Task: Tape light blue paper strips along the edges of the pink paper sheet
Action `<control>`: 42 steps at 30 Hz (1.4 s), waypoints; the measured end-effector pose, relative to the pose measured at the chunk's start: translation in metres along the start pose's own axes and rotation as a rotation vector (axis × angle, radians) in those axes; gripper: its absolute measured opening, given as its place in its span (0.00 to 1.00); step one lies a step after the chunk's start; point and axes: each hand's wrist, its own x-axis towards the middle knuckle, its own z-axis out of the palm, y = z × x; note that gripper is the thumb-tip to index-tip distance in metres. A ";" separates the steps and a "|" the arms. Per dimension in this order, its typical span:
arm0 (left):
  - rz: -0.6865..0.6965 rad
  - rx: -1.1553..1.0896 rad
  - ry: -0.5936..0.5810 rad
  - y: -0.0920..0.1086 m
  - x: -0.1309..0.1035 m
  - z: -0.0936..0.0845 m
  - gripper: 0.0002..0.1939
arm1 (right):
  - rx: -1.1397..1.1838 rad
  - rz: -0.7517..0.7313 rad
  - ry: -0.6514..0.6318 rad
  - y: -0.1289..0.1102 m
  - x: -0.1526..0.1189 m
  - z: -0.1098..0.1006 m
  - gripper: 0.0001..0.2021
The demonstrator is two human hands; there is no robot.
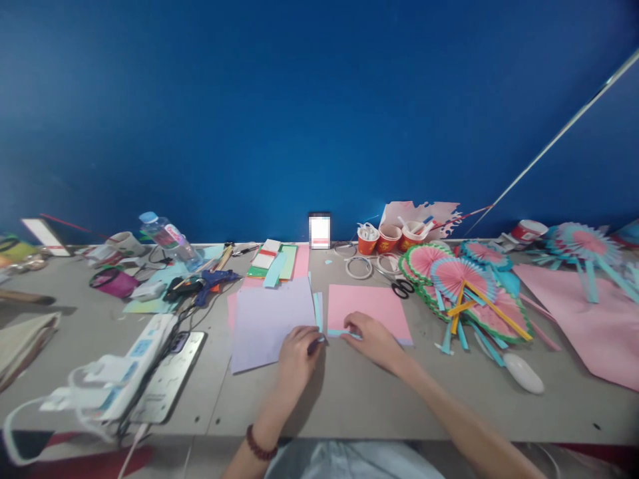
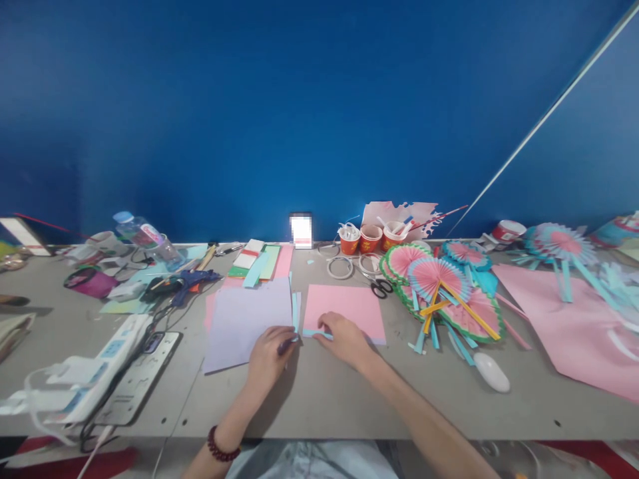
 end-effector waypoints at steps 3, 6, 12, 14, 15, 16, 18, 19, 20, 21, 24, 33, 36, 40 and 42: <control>0.006 0.032 -0.005 0.000 0.001 0.001 0.08 | 0.048 -0.089 -0.051 -0.017 0.013 0.013 0.07; 0.003 0.051 0.003 -0.001 0.001 0.001 0.09 | 0.024 -0.133 -0.097 -0.025 0.023 0.024 0.06; -0.001 0.036 0.009 0.000 0.000 -0.001 0.11 | 0.101 -0.145 -0.046 -0.023 0.033 0.032 0.04; -0.007 0.044 0.013 0.001 0.000 -0.001 0.12 | 0.172 -0.100 0.010 -0.021 0.035 0.030 0.04; -0.009 0.042 0.015 0.000 -0.001 0.000 0.12 | 0.228 -0.067 0.043 -0.020 0.037 0.028 0.04; -0.011 0.034 0.015 0.000 -0.002 0.000 0.11 | 0.302 -0.032 0.074 -0.019 0.038 0.025 0.03; -0.027 -0.012 0.013 -0.001 -0.003 0.001 0.12 | 0.486 0.054 0.108 -0.018 0.042 0.016 0.02; -0.048 -0.053 0.021 -0.001 -0.003 0.000 0.12 | 0.575 0.100 0.106 -0.017 0.043 0.010 0.03; -0.079 -0.107 0.036 0.000 -0.002 -0.002 0.14 | 0.649 0.139 0.094 -0.018 0.045 0.003 0.04; -0.117 -0.170 0.057 0.001 0.000 -0.005 0.16 | 0.697 0.168 0.070 -0.019 0.047 -0.005 0.05; -0.239 -0.376 0.112 0.012 0.015 -0.021 0.22 | 0.749 0.094 -0.010 -0.028 0.051 -0.027 0.07; -0.373 -0.767 -0.056 0.040 0.086 -0.050 0.18 | 0.333 -0.094 0.177 -0.028 0.071 -0.069 0.08; -0.360 -0.841 -0.033 0.041 0.102 -0.047 0.20 | -0.019 0.015 0.248 0.009 0.078 -0.074 0.11; -0.322 -0.876 -0.023 0.047 0.124 -0.045 0.21 | -0.227 0.141 0.196 0.059 0.090 -0.068 0.18; -0.289 -0.876 -0.030 0.050 0.136 -0.045 0.21 | -0.269 0.152 0.155 0.073 0.095 -0.061 0.18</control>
